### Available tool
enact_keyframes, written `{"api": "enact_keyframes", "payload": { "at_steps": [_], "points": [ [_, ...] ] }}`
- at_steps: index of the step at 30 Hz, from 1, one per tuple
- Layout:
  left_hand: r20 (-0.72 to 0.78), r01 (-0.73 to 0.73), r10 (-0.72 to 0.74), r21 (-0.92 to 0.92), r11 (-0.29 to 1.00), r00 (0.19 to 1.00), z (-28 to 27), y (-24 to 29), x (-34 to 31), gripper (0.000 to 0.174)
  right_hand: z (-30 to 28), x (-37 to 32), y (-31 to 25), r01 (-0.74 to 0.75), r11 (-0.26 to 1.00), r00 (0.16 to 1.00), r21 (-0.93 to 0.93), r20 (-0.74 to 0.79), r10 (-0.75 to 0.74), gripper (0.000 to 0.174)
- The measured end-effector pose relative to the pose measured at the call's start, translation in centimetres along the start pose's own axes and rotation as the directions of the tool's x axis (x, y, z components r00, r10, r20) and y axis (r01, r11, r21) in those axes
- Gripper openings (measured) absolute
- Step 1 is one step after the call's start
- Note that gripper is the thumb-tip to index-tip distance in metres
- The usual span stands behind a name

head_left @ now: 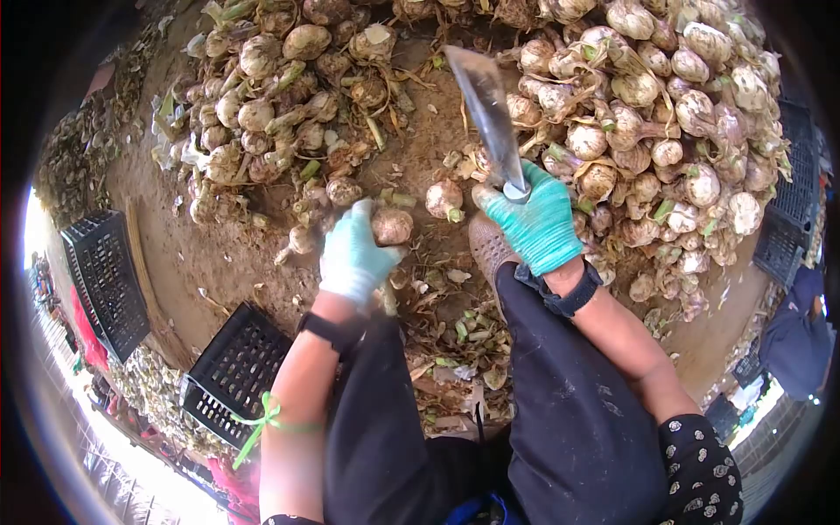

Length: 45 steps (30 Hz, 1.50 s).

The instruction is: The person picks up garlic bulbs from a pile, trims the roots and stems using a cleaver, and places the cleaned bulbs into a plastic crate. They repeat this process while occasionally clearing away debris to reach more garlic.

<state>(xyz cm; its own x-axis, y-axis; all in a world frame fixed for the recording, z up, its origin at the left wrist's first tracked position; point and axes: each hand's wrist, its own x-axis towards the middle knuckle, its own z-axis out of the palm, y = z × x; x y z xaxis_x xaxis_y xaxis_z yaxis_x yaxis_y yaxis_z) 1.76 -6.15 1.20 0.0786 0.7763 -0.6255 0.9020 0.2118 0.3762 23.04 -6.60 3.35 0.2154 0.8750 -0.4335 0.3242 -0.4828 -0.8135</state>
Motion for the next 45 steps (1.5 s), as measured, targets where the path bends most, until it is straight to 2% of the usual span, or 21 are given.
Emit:
{"api": "enact_keyframes", "payload": {
  "at_steps": [4,5,7,9,11,12,15,20,25,27,29,30,31,33,34,35,37,38,39,43,45],
  "points": [
    [-0.143,-0.203,0.145,-0.642,0.739,0.979,-2.4,1.2,-1.3,0.067,0.0,-1.5,-3.0,0.423,0.889,0.906,-0.175,0.094,-0.413,0.025],
    [-0.181,-0.338,0.288,-0.592,0.732,0.94,-3.7,1.3,-1.6,0.063,0.0,-1.3,-2.8,0.561,0.782,0.827,-0.27,0.226,-0.515,0.026],
    [-0.078,-0.281,0.346,-0.758,0.589,0.935,-1.5,-3.3,-0.9,0.065,0.3,-1.4,-3.5,0.738,0.552,0.67,-0.388,0.318,-0.671,0.029],
    [0.015,-0.184,0.418,-0.884,0.43,0.908,-1.3,-3.7,-1.3,0.067,0.7,-1.8,-4.1,0.743,0.513,0.663,-0.43,0.369,-0.651,0.027],
    [-0.183,-0.266,0.44,-0.954,0.136,0.879,-4.0,0.6,-2.9,0.052,1.1,-2.0,-4.3,0.749,0.473,0.655,-0.463,0.417,-0.63,0.024],
    [-0.084,0.008,0.408,-0.976,-0.218,0.909,-4.6,1.4,-3.1,0.052,1.3,-2.0,-4.4,0.772,0.412,0.621,-0.484,0.436,-0.651,0.022],
    [-0.069,-0.086,0.174,-0.992,0.094,0.982,-4.4,1.7,-2.8,0.049,1.6,-2.4,-4.9,0.811,0.36,0.561,-0.462,0.434,-0.705,0.018],
    [-0.159,-0.152,0.222,-0.987,-0.049,0.962,-3.8,1.3,-2.8,0.039,1.6,-2.1,-4.7,0.817,0.433,0.572,-0.381,0.437,-0.694,0.023],
    [0.015,-0.577,0.636,-0.404,0.71,0.772,-1.9,-4.6,-1.1,0.034,1.2,0.1,-2.7,0.838,0.472,0.544,-0.275,0.345,-0.765,0.027],
    [-0.058,-0.447,0.533,-0.624,0.64,0.844,-3.9,0.3,-2.1,0.046,0.4,2.5,-0.5,0.217,0.855,0.976,-0.472,0.097,-0.194,0.024],
    [-0.098,-0.161,0.229,-0.948,0.275,0.968,-5.6,5.7,-3.9,0.076,-0.8,0.8,-3.2,0.092,0.996,0.995,0.013,-0.044,-0.091,0.022],
    [-0.161,-0.224,0.287,-0.953,0.202,0.944,-5.8,6.2,-3.8,0.072,-0.8,0.3,-4.1,0.086,0.96,0.996,0.267,-0.042,-0.078,0.023],
    [-0.091,-0.17,0.294,-0.952,0.253,0.951,-6.4,6.3,-3.7,0.08,-0.6,0.1,-4.5,0.2,0.959,0.98,0.2,-0.037,-0.197,0.02],
    [-0.102,-0.138,0.211,-0.977,0.161,0.972,-5.8,6.2,-3.4,0.08,-0.1,-0.9,-5.9,-0.027,0.987,0.99,0.16,0.138,0.005,0.018],
    [-0.102,-0.139,0.211,-0.975,0.171,0.972,-5.6,5.3,-3.1,0.08,0.3,-1.5,-5.7,0.183,0.976,0.976,0.12,0.097,-0.195,0.017],
    [-0.18,-0.318,0.313,-0.822,0.473,0.932,-5.3,4.2,-2.8,0.072,0.5,-1.4,-5.2,0.534,0.844,0.845,-0.055,0.06,-0.531,0.018],
    [-0.21,-0.465,0.426,-0.56,0.686,0.88,-4.5,3.4,-2.9,0.065,-0.3,-1.7,-5.6,0.712,0.615,0.701,-0.339,0.276,-0.658,0.023],
    [-0.167,-0.248,0.426,-0.958,0.142,0.889,-4.1,3.3,-3.1,0.053,-0.3,-1.8,-5.7,0.714,0.614,0.699,-0.338,0.284,-0.656,0.023],
    [-0.14,0.1,0.453,-0.879,-0.465,0.881,-3.9,3.3,-3.2,0.042,-0.2,-2.0,-5.9,0.75,0.559,0.659,-0.354,0.326,-0.678,0.024],
    [-0.254,-0.181,0.272,-0.947,-0.266,0.928,-3.3,3.1,-2.0,0.046,0.4,-2.4,-5.5,0.818,0.419,0.554,-0.395,0.34,-0.76,0.025],
    [0.027,0.275,0.417,-0.789,-0.549,0.908,-2.7,1.3,-1.3,0.046,0.7,-1.9,-4.9,0.796,0.482,0.599,-0.366,0.358,-0.716,0.025]
  ]
}}
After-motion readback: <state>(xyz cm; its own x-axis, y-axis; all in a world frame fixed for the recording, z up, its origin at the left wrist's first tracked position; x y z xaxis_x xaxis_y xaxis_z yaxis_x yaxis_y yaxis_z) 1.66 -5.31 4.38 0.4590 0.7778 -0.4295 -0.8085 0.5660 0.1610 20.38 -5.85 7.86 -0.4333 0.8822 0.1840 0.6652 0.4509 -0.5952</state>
